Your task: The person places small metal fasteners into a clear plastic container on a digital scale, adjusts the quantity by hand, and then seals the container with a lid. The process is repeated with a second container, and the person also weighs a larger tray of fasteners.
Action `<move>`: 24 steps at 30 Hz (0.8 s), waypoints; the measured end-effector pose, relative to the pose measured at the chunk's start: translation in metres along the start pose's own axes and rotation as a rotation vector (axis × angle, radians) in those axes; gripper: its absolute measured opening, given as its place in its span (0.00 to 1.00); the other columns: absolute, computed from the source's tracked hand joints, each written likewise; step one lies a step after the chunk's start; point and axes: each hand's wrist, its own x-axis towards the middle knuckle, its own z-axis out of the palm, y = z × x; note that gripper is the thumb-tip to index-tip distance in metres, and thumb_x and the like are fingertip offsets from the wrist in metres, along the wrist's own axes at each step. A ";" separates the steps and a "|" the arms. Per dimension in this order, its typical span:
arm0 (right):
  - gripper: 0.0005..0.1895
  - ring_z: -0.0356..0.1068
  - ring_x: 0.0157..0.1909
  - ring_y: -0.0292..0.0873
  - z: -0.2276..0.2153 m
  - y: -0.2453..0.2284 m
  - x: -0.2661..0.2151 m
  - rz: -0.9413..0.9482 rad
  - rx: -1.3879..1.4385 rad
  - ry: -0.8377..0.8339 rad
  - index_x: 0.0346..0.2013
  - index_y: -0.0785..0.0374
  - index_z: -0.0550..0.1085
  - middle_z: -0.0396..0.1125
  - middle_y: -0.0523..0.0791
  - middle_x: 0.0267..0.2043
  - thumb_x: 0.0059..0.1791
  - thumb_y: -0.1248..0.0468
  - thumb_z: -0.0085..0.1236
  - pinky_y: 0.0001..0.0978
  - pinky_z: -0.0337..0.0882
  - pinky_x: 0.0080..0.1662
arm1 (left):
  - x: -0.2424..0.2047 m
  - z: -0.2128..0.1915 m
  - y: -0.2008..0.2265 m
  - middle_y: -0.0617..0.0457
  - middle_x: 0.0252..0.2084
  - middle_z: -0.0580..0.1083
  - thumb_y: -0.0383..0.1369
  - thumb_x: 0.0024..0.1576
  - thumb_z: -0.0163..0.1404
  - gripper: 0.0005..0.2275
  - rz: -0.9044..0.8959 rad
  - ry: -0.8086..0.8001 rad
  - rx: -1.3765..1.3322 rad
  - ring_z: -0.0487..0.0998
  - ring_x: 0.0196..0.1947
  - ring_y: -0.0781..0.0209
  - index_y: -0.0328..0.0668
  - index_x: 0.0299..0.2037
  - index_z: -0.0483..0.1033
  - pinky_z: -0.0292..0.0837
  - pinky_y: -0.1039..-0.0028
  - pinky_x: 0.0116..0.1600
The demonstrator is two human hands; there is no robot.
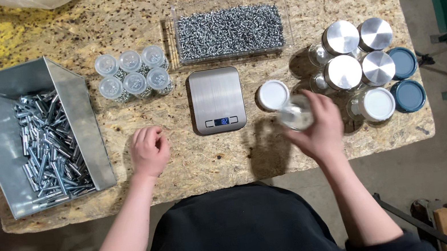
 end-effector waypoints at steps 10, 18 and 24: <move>0.50 0.71 0.52 0.58 0.118 -0.081 0.075 -0.220 -0.043 -0.282 0.66 0.51 0.69 0.66 0.48 0.53 0.30 0.49 0.73 0.52 0.75 0.51 | 0.001 0.001 0.004 0.50 0.33 0.70 0.30 0.48 0.54 0.10 0.019 -0.030 0.055 0.75 0.36 0.45 0.46 0.40 0.73 0.71 0.59 0.45; 0.53 0.71 0.50 0.60 0.132 -0.090 0.085 -0.268 -0.108 -0.301 0.68 0.52 0.65 0.66 0.49 0.53 0.30 0.50 0.72 0.52 0.75 0.49 | -0.003 0.005 -0.001 0.51 0.33 0.70 0.33 0.49 0.54 0.11 -0.009 -0.084 0.122 0.75 0.38 0.47 0.47 0.41 0.72 0.71 0.59 0.46; 0.54 0.71 0.54 0.61 0.126 -0.089 0.089 -0.226 -0.116 -0.378 0.71 0.52 0.63 0.66 0.51 0.56 0.32 0.50 0.74 0.52 0.75 0.52 | -0.003 0.004 -0.001 0.52 0.33 0.69 0.35 0.49 0.54 0.10 -0.018 -0.089 0.131 0.74 0.37 0.49 0.48 0.40 0.72 0.71 0.60 0.46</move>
